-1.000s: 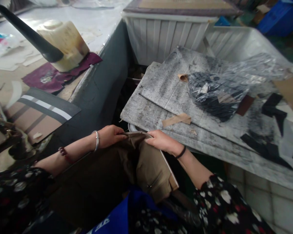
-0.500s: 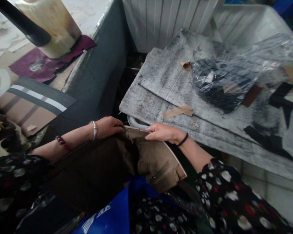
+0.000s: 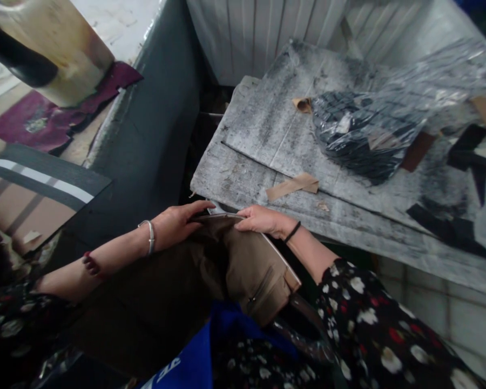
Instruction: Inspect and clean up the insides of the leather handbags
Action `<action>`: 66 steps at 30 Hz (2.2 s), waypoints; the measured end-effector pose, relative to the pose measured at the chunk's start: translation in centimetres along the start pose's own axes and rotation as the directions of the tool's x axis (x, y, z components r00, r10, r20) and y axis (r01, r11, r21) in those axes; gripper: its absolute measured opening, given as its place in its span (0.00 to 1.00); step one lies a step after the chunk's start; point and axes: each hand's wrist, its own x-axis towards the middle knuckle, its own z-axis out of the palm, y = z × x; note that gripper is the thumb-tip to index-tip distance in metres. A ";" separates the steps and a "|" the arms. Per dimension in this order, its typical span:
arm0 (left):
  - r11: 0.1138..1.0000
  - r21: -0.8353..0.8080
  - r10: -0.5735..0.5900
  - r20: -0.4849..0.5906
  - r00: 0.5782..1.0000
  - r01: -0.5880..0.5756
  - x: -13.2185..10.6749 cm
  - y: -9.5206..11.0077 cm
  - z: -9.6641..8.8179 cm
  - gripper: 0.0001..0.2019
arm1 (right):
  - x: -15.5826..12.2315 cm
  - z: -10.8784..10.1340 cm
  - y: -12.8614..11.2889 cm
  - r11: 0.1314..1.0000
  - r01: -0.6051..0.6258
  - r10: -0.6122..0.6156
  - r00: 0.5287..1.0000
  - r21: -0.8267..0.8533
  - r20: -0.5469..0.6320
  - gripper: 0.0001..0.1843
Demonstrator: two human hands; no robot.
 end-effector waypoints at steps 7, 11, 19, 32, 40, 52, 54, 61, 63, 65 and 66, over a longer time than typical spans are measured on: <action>0.987 0.074 0.148 -0.075 0.986 -0.142 1.4 1.6 1.5 0.10 | 0.4 0.1 -0.2 0.989 0.071 -0.077 0.996 -0.130 -0.044 0.09; 0.978 0.167 0.140 -0.096 0.986 -0.122 2.0 2.2 2.0 0.06 | 0.4 0.0 0.0 0.972 0.102 -0.118 0.991 -0.212 -0.062 0.09; 0.947 0.145 0.309 -0.170 0.936 -0.286 2.0 1.0 3.3 0.09 | 0.9 -0.1 0.3 0.919 0.156 -0.192 0.979 -0.363 -0.067 0.06; 0.976 0.058 0.218 -0.182 0.959 -0.211 1.7 2.6 3.1 0.06 | 1.5 0.1 0.1 0.864 0.170 -0.233 0.969 -0.474 -0.077 0.07; 0.988 0.063 0.145 -0.129 0.981 -0.138 1.7 3.1 2.7 0.06 | 1.3 0.2 -0.2 0.853 0.177 -0.230 0.972 -0.490 -0.049 0.05; 0.995 -0.015 0.098 -0.132 0.986 -0.101 1.9 2.0 2.4 0.01 | 1.1 -0.2 -0.3 0.881 0.165 -0.171 0.985 -0.443 0.028 0.08; 0.992 -0.014 0.126 -0.143 0.982 -0.129 1.7 1.8 2.5 0.02 | 1.2 -0.1 -0.4 0.872 0.145 -0.161 0.987 -0.467 0.004 0.08; 0.978 0.073 0.203 -0.092 0.975 -0.197 1.2 2.1 2.4 0.04 | 1.4 -0.2 -0.8 0.817 0.156 -0.180 0.984 -0.554 0.012 0.04; 0.981 0.082 0.182 -0.068 0.981 -0.177 1.2 2.3 2.3 0.05 | 1.6 -0.2 -0.8 0.802 0.163 -0.190 0.982 -0.575 0.013 0.03; 0.983 0.087 0.165 -0.048 0.985 -0.160 1.2 2.5 2.3 0.05 | 1.8 -0.2 -0.8 0.802 0.163 -0.191 0.982 -0.574 0.012 0.02; 0.984 0.089 0.159 -0.043 0.986 -0.155 1.2 2.5 2.3 0.05 | 1.8 -0.1 -0.8 0.804 0.164 -0.191 0.982 -0.571 0.014 0.02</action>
